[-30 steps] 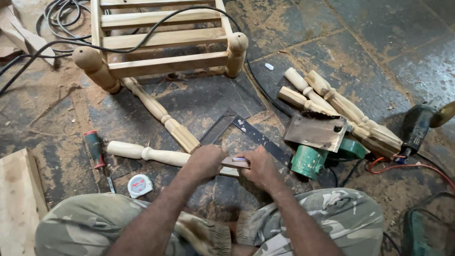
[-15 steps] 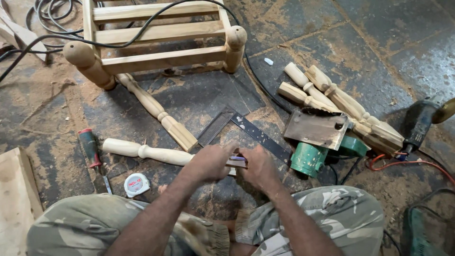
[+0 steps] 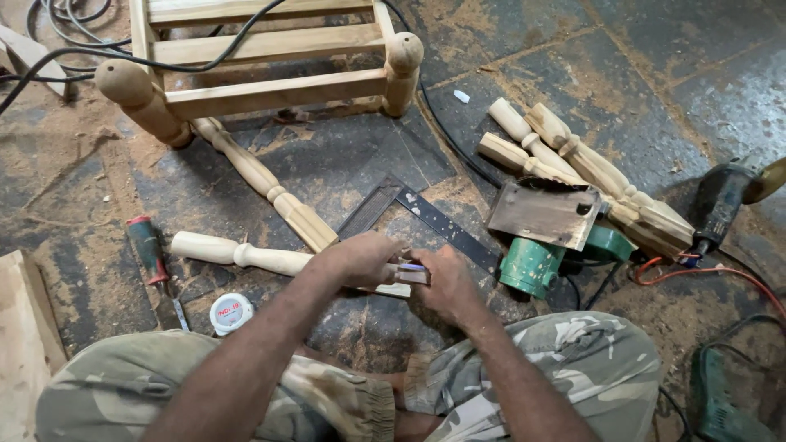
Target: Assembling, measuring, and trimming wooden spindles and frame components for a furniture piece.
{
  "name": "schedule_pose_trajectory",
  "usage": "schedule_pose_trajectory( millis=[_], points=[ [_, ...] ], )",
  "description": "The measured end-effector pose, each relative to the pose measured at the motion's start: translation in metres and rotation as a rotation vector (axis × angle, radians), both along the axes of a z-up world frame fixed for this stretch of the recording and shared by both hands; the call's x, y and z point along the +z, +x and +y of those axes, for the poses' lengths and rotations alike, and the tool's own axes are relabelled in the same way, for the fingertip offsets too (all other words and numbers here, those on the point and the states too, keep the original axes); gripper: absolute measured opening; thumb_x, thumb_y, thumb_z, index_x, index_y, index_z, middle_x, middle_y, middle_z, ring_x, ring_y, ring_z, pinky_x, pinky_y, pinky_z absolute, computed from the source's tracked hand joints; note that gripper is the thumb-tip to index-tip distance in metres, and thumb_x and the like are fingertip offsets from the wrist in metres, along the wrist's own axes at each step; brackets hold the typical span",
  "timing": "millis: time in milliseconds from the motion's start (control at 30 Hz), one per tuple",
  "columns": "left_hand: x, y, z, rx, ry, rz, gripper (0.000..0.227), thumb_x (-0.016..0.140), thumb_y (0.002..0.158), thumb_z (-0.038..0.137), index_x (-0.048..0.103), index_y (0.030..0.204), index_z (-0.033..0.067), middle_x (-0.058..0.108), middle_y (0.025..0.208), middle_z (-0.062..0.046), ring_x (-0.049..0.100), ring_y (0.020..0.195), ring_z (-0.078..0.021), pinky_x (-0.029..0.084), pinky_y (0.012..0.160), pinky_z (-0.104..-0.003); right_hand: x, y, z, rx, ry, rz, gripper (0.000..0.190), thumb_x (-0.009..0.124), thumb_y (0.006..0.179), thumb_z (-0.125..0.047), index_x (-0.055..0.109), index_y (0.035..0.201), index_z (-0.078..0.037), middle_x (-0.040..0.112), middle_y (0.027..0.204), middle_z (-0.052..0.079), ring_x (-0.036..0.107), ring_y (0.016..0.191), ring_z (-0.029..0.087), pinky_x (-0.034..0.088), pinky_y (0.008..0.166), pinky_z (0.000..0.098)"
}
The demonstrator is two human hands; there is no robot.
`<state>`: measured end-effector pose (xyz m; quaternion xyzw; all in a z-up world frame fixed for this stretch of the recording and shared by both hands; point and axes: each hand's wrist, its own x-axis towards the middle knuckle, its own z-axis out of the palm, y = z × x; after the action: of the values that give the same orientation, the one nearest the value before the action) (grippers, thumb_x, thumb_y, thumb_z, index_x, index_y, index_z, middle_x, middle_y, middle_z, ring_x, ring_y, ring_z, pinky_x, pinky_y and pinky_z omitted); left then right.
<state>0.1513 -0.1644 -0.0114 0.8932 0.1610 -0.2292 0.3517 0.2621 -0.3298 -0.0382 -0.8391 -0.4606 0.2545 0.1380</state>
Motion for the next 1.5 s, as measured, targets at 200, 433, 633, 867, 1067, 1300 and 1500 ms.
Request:
schedule_pose_trajectory(
  millis=[200,433,633,867,1067,1300,1500],
  points=[
    [0.001,0.007,0.005,-0.051,0.010,0.081,0.030,0.072,0.091,0.021,0.064,0.119,0.0130,0.074,0.096,-0.010,0.072,0.087,-0.0231,0.061,0.082,-0.041,-0.026,0.009,-0.004,0.094,0.067,-0.079,0.037,0.077,0.089,-0.028,0.070,0.124,-0.018,0.063,0.089,0.007,0.056,0.083,0.019,0.052,0.071,0.0353],
    [-0.007,0.015,0.007,-0.107,-0.011,0.138,0.032,0.070,0.092,0.016,0.064,0.123,0.0116,0.076,0.099,-0.011,0.074,0.085,-0.0231,0.062,0.078,-0.039,-0.002,-0.001,0.000,0.030,-0.005,-0.071,0.049,0.083,0.083,-0.034,0.069,0.127,-0.020,0.058,0.098,0.010,0.058,0.088,0.021,0.055,0.077,0.0377],
    [0.011,0.015,0.007,-0.074,-0.044,0.157,0.034,0.076,0.090,0.017,0.067,0.122,0.0109,0.076,0.101,-0.008,0.072,0.086,-0.0189,0.062,0.078,-0.036,-0.019,0.005,-0.002,0.057,-0.038,-0.094,0.046,0.078,0.087,-0.033,0.068,0.130,-0.021,0.056,0.098,0.008,0.059,0.087,0.020,0.056,0.076,0.0369],
    [-0.001,0.020,0.007,-0.003,-0.107,0.158,0.042,0.078,0.086,0.012,0.067,0.126,0.0169,0.078,0.100,-0.006,0.071,0.082,-0.0151,0.061,0.074,-0.033,0.008,0.005,-0.005,-0.016,-0.155,0.011,0.038,0.066,0.097,-0.032,0.064,0.134,-0.021,0.053,0.099,0.010,0.059,0.086,0.021,0.057,0.075,0.0336],
    [-0.008,0.026,0.007,0.046,-0.201,0.255,0.058,0.071,0.090,0.010,0.057,0.146,0.0165,0.078,0.111,-0.007,0.069,0.081,-0.0164,0.059,0.069,-0.032,0.025,0.002,-0.044,-0.224,0.254,0.148,0.028,0.059,0.093,-0.013,0.075,0.115,-0.007,0.046,0.105,0.016,0.054,0.088,0.024,0.060,0.073,0.0368],
    [-0.003,0.025,0.007,-0.040,-0.152,0.247,0.071,0.069,0.089,0.002,0.046,0.154,0.0199,0.067,0.133,-0.005,0.067,0.104,-0.0189,0.057,0.092,-0.037,0.020,-0.065,-0.068,-0.133,0.361,0.169,0.026,0.058,0.097,-0.024,0.077,0.112,-0.014,0.076,0.108,0.010,0.069,0.097,0.021,0.060,0.085,0.0379],
    [-0.011,0.030,0.011,-0.054,-0.103,0.192,0.070,0.072,0.085,0.005,0.050,0.151,0.0186,0.071,0.129,-0.004,0.070,0.110,-0.0208,0.056,0.098,-0.037,0.030,-0.072,-0.041,0.075,0.476,-0.047,0.030,0.067,0.088,-0.013,0.073,0.117,-0.008,0.075,0.106,0.015,0.064,0.100,0.034,0.051,0.088,0.0460]
  ],
)
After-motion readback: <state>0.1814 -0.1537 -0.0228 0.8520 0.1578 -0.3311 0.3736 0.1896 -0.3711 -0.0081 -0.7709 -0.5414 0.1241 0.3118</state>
